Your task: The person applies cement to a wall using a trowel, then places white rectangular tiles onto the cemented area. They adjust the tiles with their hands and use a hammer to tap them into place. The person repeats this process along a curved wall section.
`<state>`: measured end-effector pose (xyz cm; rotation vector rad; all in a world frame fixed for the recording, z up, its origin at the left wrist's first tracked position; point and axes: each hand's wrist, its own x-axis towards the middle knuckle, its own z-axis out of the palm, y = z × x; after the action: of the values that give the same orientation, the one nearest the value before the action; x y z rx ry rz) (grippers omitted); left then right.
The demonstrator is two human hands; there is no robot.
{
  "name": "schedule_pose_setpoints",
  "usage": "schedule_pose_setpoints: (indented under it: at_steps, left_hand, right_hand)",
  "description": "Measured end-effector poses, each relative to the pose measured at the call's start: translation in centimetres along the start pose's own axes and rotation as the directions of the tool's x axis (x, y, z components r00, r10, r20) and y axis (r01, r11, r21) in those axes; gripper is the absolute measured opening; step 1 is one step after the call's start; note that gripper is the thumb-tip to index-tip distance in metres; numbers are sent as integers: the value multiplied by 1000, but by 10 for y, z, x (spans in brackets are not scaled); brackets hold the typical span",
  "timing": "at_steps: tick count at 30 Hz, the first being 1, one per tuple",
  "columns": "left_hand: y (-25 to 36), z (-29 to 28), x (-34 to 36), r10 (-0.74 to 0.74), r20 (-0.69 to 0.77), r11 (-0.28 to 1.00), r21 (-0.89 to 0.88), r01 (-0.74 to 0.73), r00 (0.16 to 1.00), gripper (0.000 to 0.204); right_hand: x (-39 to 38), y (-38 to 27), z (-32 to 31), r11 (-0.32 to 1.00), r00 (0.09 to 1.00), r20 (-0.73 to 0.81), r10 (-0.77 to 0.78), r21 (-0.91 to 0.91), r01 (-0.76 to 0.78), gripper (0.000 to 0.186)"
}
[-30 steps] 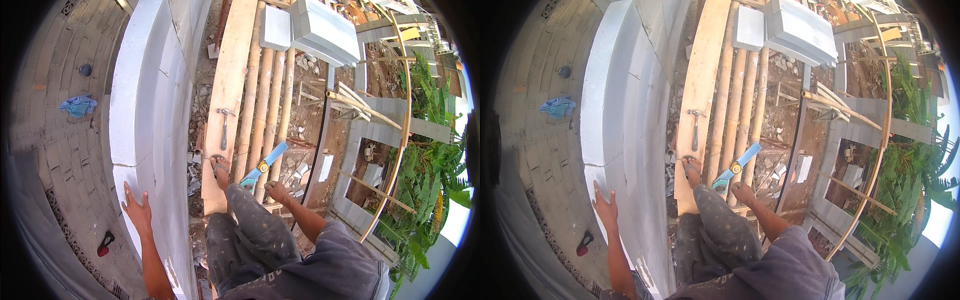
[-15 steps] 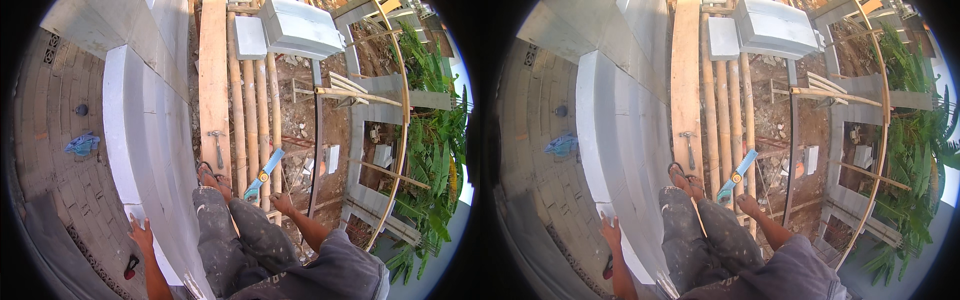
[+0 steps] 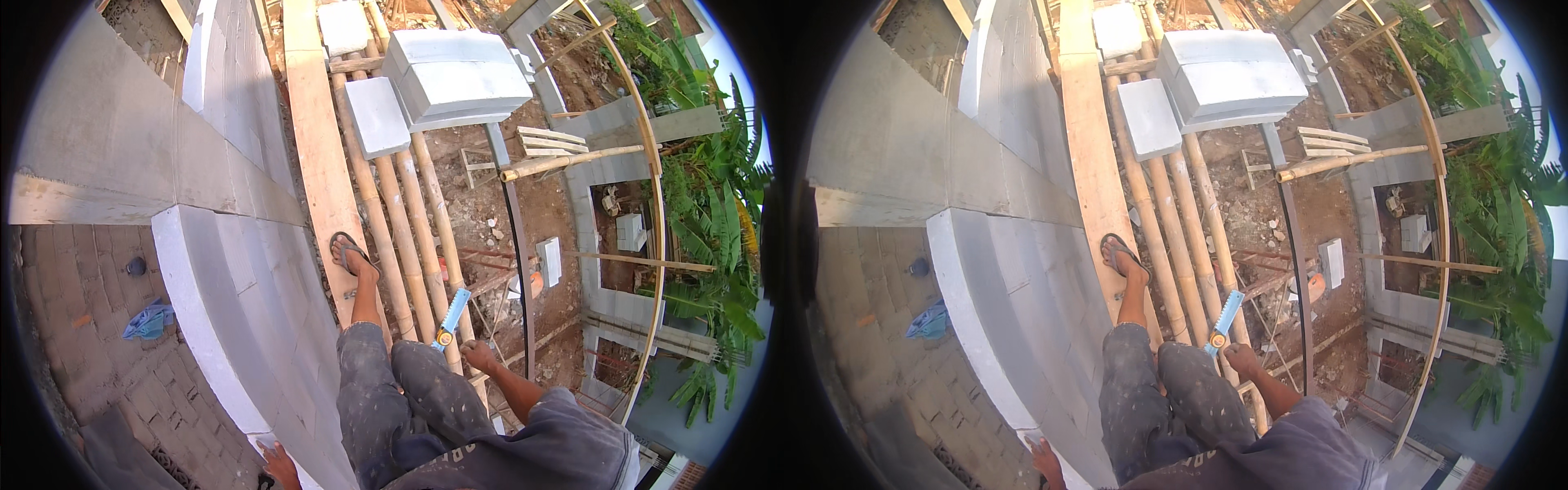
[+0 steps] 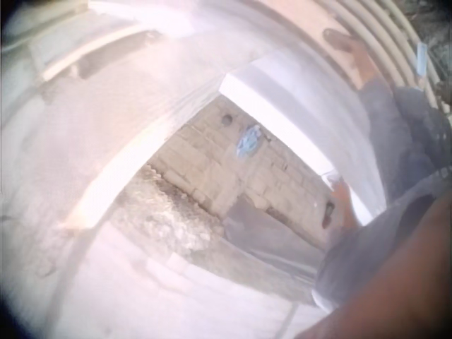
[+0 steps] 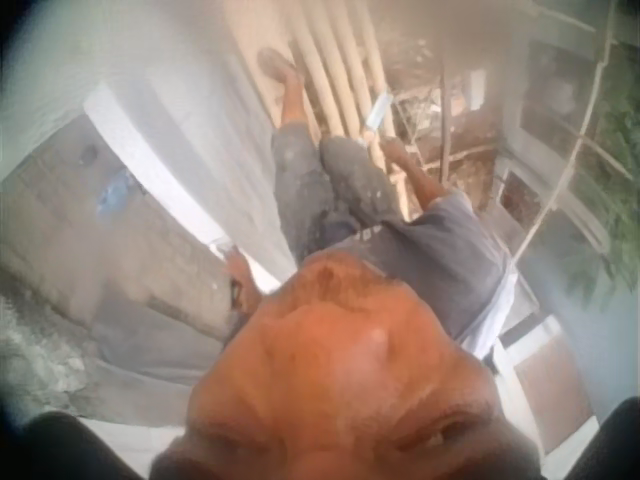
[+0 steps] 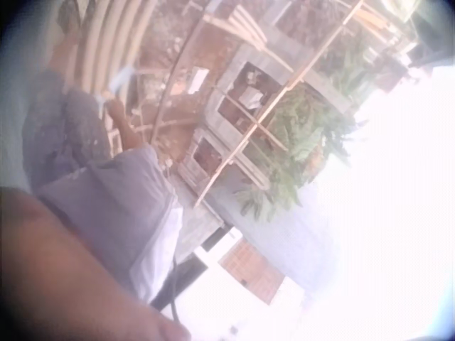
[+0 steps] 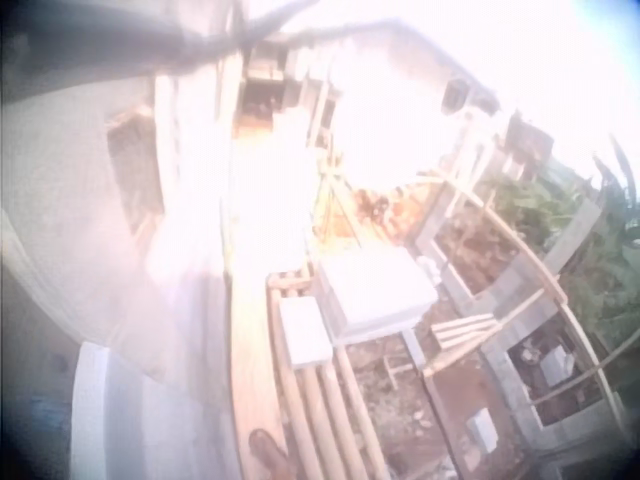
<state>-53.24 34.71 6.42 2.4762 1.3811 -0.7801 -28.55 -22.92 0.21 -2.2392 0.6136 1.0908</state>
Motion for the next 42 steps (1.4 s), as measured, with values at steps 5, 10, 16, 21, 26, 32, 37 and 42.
schedule_pose_setpoints:
  at_steps: [5,10,16,21,26,32,37,42]
  left_hand:
    - [30,-3,-2,-67,-14,991,-119,65,998,61]
    - [94,-25,-19,-95,137,971,-205,122,986,55]
    - [195,-64,-10,38,425,848,-493,196,905,52]
    - [357,-111,90,39,546,680,-628,378,837,56]
    - [455,-141,152,179,375,676,-718,163,909,55]
    - [550,-124,213,324,337,729,-684,-7,884,50]
    - [608,-102,253,308,272,721,-692,-37,912,47]
    - [671,-63,273,252,305,771,-637,1,918,46]
  right_hand:
    - [55,-75,-34,997,994,76,-80,-19,81,34]
    - [105,-171,-88,979,990,135,-27,203,-1,36]
    - [133,-164,-117,950,986,96,138,268,-159,48]
    - [152,-158,-141,948,984,27,177,264,-178,60]
    - [220,-189,-175,776,954,-126,273,615,-141,70]
    - [379,-208,-233,543,965,-165,204,839,29,87]
    - [527,-273,-279,127,950,-202,238,976,176,104]
    - [625,-337,-305,-170,956,-195,220,957,234,92]
